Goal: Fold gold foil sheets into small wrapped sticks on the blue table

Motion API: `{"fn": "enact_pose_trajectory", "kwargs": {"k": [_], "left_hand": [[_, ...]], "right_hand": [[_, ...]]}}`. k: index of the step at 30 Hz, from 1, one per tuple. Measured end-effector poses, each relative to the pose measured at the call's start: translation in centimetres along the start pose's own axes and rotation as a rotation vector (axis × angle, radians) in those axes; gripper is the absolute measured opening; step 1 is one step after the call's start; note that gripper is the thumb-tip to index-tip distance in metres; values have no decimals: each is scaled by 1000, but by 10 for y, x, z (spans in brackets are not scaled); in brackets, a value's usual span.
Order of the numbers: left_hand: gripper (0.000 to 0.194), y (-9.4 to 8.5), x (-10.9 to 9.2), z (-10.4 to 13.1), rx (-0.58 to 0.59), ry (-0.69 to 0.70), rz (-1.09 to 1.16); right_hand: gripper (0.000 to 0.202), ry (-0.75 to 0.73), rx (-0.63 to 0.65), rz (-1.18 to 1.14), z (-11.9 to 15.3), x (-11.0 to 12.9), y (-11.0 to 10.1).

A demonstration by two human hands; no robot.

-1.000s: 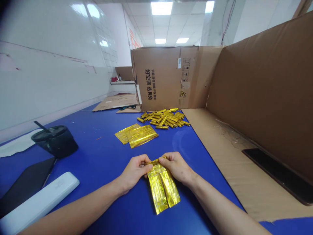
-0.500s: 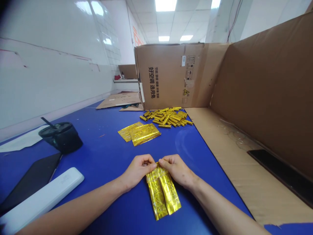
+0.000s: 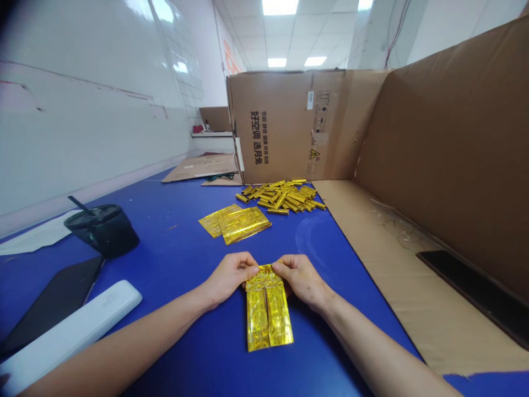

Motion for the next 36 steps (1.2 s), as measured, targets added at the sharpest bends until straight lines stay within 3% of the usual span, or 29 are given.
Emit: {"fn": "enact_pose_trajectory", "kwargs": {"k": [4, 10, 22, 27, 31, 36], "left_hand": [[11, -1, 6, -11, -62, 63, -138], [14, 4, -1, -12, -144, 217, -451], [12, 12, -8, 0, -146, 425, -836], [17, 24, -15, 13, -40, 607, -977], [34, 29, -22, 22, 13, 673, -1029], [21, 32, -23, 28, 95, 728, -1084]], "right_hand": [[26, -82, -146, 225, -8, -7, -6], [18, -207, -334, 628, -14, -6, -13], [12, -300, -367, 962, -13, -6, -5], [11, -313, -357, 991, -16, -8, -5], [10, -304, -359, 996, -17, -8, -4], [9, -286, -363, 982, -17, -7, -5]]}}
Point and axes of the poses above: each hand's wrist, its own z-axis away from the middle knuckle, its own y-axis out of the palm, x = y × z, the point moved 4 cm from there along -z, towards the middle knuckle, and after that the axes turned 11 degrees about -x, right-handed, at the moved point
